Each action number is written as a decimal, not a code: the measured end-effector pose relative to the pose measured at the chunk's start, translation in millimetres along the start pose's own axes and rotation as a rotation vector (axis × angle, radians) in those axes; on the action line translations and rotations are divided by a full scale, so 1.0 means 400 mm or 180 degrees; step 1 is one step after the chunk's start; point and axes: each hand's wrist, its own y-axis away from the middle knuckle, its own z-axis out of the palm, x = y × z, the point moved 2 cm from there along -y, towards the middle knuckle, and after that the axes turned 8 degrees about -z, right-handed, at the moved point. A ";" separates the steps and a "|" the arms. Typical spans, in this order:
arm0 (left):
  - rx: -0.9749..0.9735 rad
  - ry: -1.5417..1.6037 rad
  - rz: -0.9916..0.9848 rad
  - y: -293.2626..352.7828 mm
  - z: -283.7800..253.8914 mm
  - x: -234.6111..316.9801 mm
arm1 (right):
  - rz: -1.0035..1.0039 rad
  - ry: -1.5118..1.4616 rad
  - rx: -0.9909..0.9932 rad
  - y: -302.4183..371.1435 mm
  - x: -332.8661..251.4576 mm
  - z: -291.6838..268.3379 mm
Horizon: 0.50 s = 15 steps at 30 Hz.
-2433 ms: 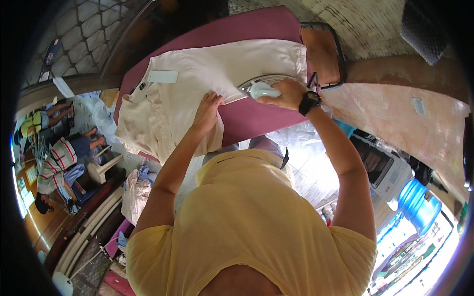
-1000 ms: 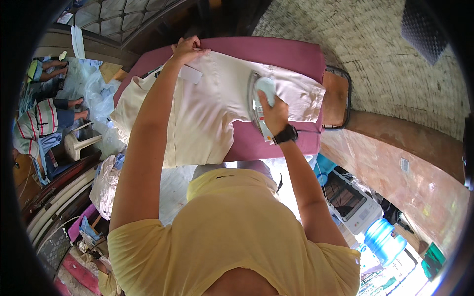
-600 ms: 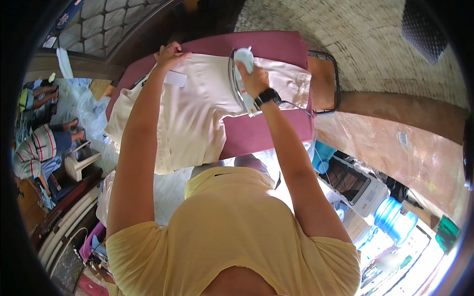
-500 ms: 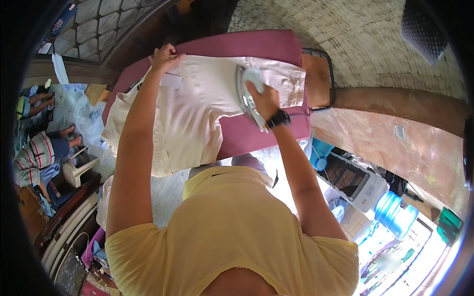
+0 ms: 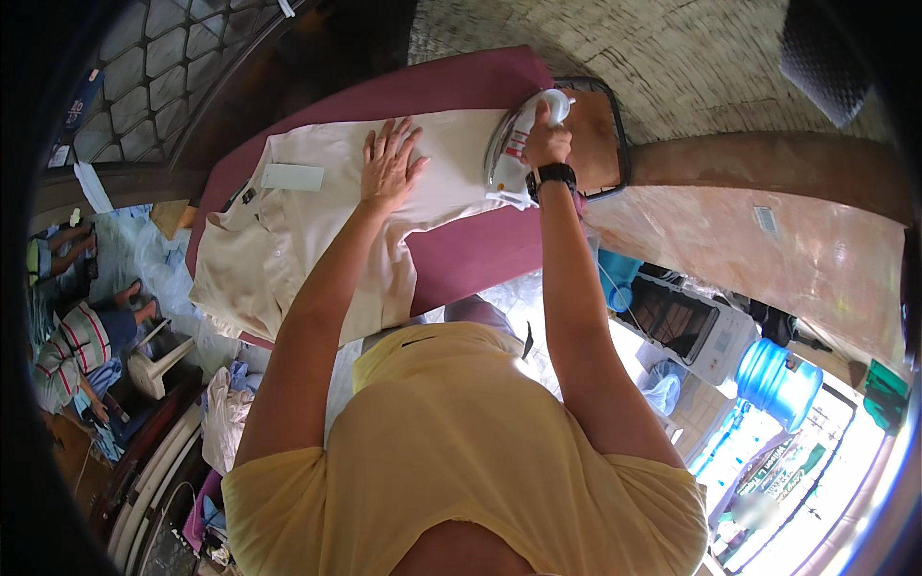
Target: The person irons a shirt and a piece of fabric, smoothing the items on an ironing board, applying an iron to the sleeves and torso, and subsequently folding them.
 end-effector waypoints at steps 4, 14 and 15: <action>-0.0071 -0.0077 -0.0145 0.006 0.006 -0.009 | -0.0212 -0.0167 0.0012 0.060 0.031 0.021; -0.0193 0.0031 -0.0101 -0.004 0.002 0.002 | -0.0534 -0.0215 0.0485 -0.002 0.046 0.048; -0.0175 -0.0006 -0.0098 -0.003 0.003 -0.003 | -0.0571 -0.0261 0.0457 0.039 0.043 0.042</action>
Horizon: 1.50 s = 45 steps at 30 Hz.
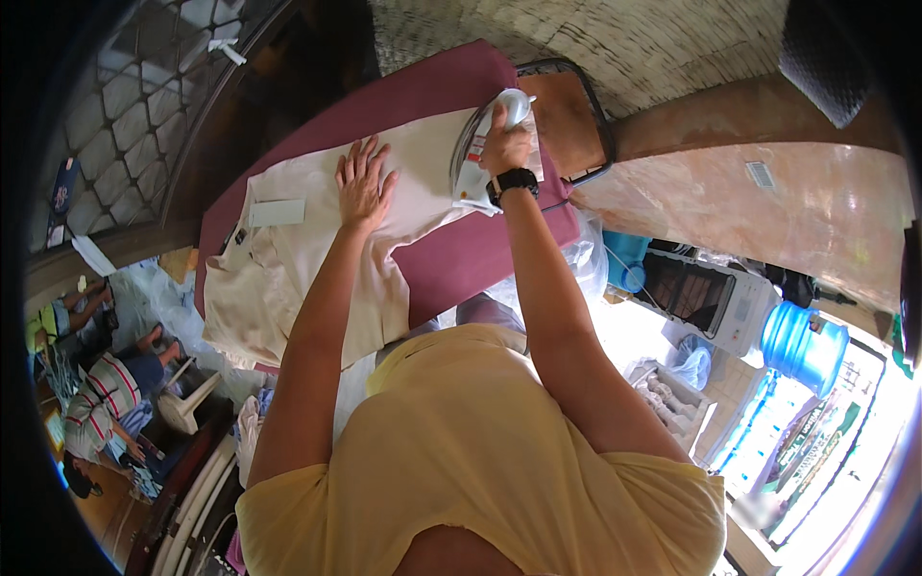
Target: The person irons a shirt and a piece of fabric, smoothing the items on an ironing board, applying an iron to the sleeves and torso, and subsequently folding them.
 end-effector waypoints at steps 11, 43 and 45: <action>-0.0001 -0.0156 0.0019 0.007 0.013 -0.009 | 0.0098 -0.0323 -0.0059 -0.001 -0.083 -0.028; 0.2160 0.1671 -0.1249 0.017 -0.230 -0.232 | -0.1775 0.0331 -0.3262 0.159 -0.055 -0.180; 0.2489 0.1828 -0.1581 0.076 -0.262 -0.235 | -0.2157 0.0630 -0.3531 0.163 -0.072 -0.151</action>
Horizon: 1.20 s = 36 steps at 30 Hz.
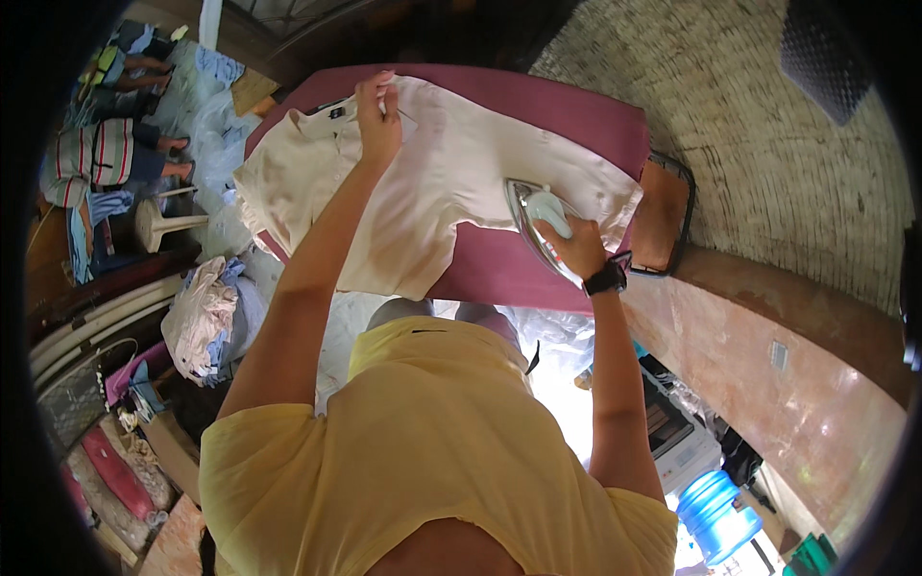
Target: The person irons a shirt and a piece of fabric, smoothing the items on an ironing board, applying an iron to the sleeves and torso, and subsequently folding them.
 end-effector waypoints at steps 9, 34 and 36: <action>-0.1511 -0.0061 -0.0714 0.435 -0.079 0.064 | -0.0136 0.0478 0.0406 -0.532 -0.195 0.157; -0.1653 0.0868 -0.1840 0.372 -0.031 -0.076 | 0.0063 -0.0426 0.0280 -0.021 -0.112 0.198; -0.1293 0.0108 -0.0421 0.224 0.019 -0.085 | 0.0640 -0.0507 0.0133 0.085 -0.066 0.121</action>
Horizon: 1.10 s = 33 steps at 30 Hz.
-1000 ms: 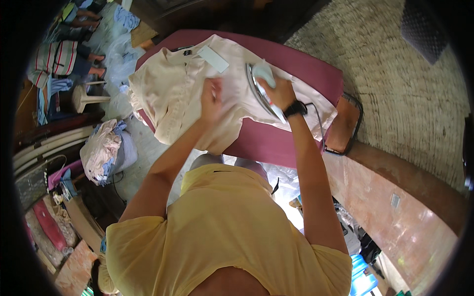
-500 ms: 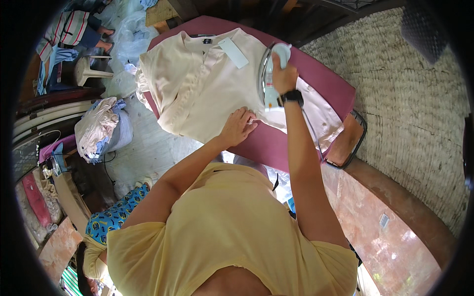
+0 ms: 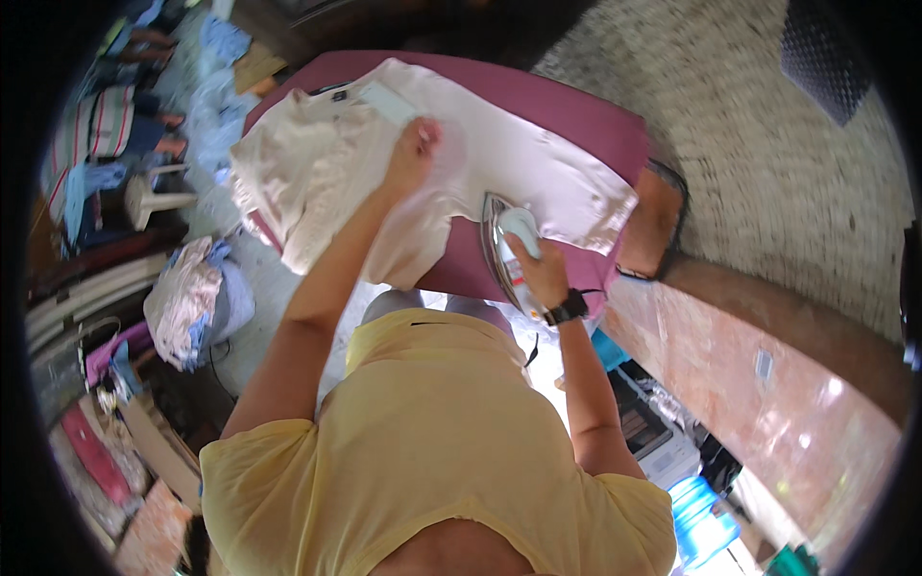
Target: The person irons a shirt and a piece of fabric, smoothing the items on an ironing board, applying an iron to the sleeves and torso, and subsequently folding them.
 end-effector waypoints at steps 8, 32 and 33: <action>-0.0715 -0.3016 -0.0683 -0.365 0.022 -0.057 | 0.1418 -0.0152 0.1346 0.045 0.198 -0.508; 0.0494 0.2266 -0.1370 0.144 -0.386 0.489 | -0.2208 0.2148 0.2534 -0.250 0.044 -0.461; 0.0226 0.2361 -0.0958 0.164 -0.452 0.546 | -0.2502 0.1683 0.2098 -0.268 -0.030 -0.368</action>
